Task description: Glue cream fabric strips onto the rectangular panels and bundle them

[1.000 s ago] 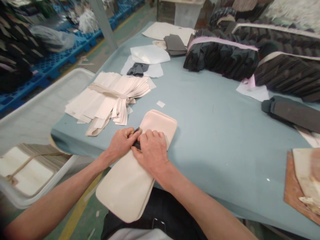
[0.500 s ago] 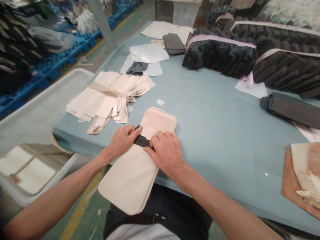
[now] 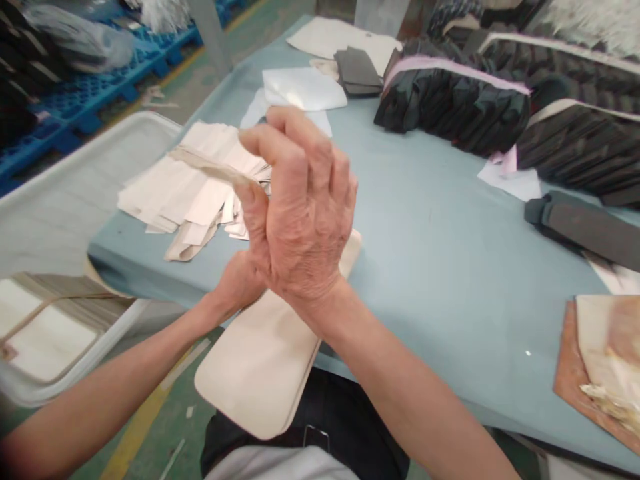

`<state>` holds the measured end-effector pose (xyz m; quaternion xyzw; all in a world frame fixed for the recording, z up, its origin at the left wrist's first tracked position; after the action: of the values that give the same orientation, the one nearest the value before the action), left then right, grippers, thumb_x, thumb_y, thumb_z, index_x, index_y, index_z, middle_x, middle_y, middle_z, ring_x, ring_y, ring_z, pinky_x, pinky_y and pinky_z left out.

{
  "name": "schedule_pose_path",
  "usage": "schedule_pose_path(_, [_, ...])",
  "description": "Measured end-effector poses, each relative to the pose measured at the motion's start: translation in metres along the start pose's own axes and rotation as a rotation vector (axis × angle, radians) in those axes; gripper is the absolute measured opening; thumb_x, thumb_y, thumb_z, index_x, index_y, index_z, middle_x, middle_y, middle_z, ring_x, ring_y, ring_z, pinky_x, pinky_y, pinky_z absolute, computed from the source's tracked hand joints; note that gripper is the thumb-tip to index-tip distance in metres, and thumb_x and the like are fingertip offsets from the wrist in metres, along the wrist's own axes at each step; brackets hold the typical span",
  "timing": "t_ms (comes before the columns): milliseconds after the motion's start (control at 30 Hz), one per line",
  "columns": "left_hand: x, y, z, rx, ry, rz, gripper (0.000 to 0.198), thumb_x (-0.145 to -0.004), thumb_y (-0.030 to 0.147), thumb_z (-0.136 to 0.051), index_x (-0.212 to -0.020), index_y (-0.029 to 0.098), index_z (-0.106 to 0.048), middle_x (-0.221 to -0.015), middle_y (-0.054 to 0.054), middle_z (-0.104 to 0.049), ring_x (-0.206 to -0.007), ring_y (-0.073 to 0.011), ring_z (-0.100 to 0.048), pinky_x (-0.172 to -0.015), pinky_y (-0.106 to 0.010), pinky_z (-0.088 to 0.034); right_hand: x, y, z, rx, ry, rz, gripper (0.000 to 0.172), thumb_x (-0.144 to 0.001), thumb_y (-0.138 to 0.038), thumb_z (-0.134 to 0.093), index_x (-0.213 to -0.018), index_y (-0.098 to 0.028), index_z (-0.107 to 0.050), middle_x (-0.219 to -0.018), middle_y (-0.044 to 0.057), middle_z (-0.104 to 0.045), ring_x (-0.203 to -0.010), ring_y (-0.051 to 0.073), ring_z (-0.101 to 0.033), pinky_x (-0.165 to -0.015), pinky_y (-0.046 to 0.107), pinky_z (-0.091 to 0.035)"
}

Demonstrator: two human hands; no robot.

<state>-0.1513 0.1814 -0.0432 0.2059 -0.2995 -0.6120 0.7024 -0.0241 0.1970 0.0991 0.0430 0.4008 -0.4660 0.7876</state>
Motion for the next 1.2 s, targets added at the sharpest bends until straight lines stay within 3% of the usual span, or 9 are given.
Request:
schedule_pose_path(33, [0.000,0.000,-0.001,-0.025,-0.007,0.001,0.036,-0.101,0.038,-0.049,-0.076,0.020,-0.068,-0.073,-0.007,-0.070,-0.070,-0.0217,-0.060,-0.065,-0.033,-0.032,0.008,0.002,-0.015,0.032,-0.010,0.018,0.041,-0.112,-0.030,-0.029,-0.133,-0.018,-0.063,-0.151,0.015,-0.057,-0.138,0.028,-0.055,-0.116,0.047,-0.041])
schedule_pose_path(133, [0.001,-0.001,-0.002,-0.116,-0.024,0.010,0.042,-0.105,0.039,-0.042,-0.082,0.020,-0.071,-0.081,-0.011,-0.075,-0.075,-0.0250,-0.066,-0.067,-0.034,-0.033,0.044,0.020,-0.074,0.118,-0.254,0.059,0.029,-0.109,-0.025,-0.043,-0.124,-0.017,-0.067,-0.146,0.016,-0.065,-0.139,0.032,-0.055,-0.120,0.054,-0.037])
schedule_pose_path(200, [0.002,0.000,-0.002,-0.163,-0.034,0.021,0.043,-0.107,0.040,-0.041,-0.085,0.020,-0.072,-0.083,-0.012,-0.076,-0.077,-0.0268,-0.068,-0.068,-0.035,-0.034,0.063,0.031,-0.088,0.122,-0.283,0.095,0.025,-0.108,-0.026,-0.049,-0.123,-0.019,-0.067,-0.149,0.014,-0.064,-0.142,0.031,-0.053,-0.122,0.055,-0.034])
schedule_pose_path(267, [0.002,0.001,-0.002,-0.194,-0.040,0.023,0.044,-0.108,0.042,-0.041,-0.088,0.020,-0.073,-0.085,-0.013,-0.077,-0.080,-0.0279,-0.070,-0.069,-0.035,-0.036,0.071,0.041,-0.085,0.127,-0.275,0.124,0.024,-0.108,-0.027,-0.050,-0.125,-0.020,-0.066,-0.151,0.013,-0.063,-0.142,0.030,-0.052,-0.123,0.054,-0.032])
schedule_pose_path(400, [0.003,0.004,0.000,-0.218,-0.036,0.018,0.050,-0.109,0.047,-0.038,-0.088,0.021,-0.074,-0.085,-0.013,-0.077,-0.082,-0.0288,-0.071,-0.069,-0.034,-0.037,0.065,0.057,-0.054,0.162,-0.267,0.152,0.026,-0.107,-0.030,-0.052,-0.127,-0.017,-0.064,-0.151,0.017,-0.062,-0.141,0.033,-0.053,-0.123,0.058,-0.031])
schedule_pose_path(567, [0.003,0.003,0.001,-0.225,-0.038,0.011,0.050,-0.110,0.046,-0.036,-0.088,0.021,-0.074,-0.083,-0.011,-0.077,-0.081,-0.0271,-0.072,-0.067,-0.033,-0.036,0.037,0.034,-0.032,0.134,-0.191,0.134,0.035,-0.110,-0.033,-0.041,-0.136,-0.016,-0.058,-0.155,0.020,-0.055,-0.146,0.033,-0.048,-0.124,0.059,-0.030])
schedule_pose_path(700, [0.003,0.002,0.000,-0.245,-0.059,0.005,0.043,-0.109,0.042,-0.040,-0.096,0.021,-0.075,-0.090,-0.011,-0.079,-0.085,-0.0268,-0.073,-0.068,-0.033,-0.039,0.048,0.017,-0.051,0.119,-0.228,0.066,0.036,-0.108,-0.026,-0.039,-0.139,-0.019,-0.058,-0.160,0.017,-0.051,-0.151,0.031,-0.042,-0.125,0.057,-0.030])
schedule_pose_path(900, [0.004,0.004,0.000,-0.244,-0.036,0.023,0.046,-0.111,0.045,-0.039,-0.097,0.018,-0.074,-0.094,-0.012,-0.078,-0.088,-0.0248,-0.073,-0.082,-0.037,-0.050,0.084,0.039,-0.065,0.130,-0.343,0.117,0.033,-0.105,-0.030,-0.054,-0.134,-0.016,-0.063,-0.156,0.017,-0.058,-0.147,0.033,-0.046,-0.125,0.055,-0.029])
schedule_pose_path(1200, [0.002,-0.001,0.001,-0.142,-0.061,0.042,0.025,-0.105,0.035,-0.059,-0.091,0.017,-0.071,-0.088,-0.003,-0.073,-0.086,-0.0196,-0.069,-0.089,-0.039,-0.054,0.074,0.015,-0.095,0.081,-0.383,0.039,0.040,-0.107,-0.026,-0.050,-0.144,-0.014,-0.058,-0.158,0.020,-0.054,-0.147,0.034,-0.046,-0.126,0.057,-0.027])
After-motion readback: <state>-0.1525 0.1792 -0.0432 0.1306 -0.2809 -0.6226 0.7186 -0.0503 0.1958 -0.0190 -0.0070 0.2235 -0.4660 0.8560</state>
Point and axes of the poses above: each hand's wrist, its own x-axis away from the middle knuckle, its own z-axis out of the back of the hand, y = z × x, the point moved 7 cm from there along -x, towards the middle knuckle
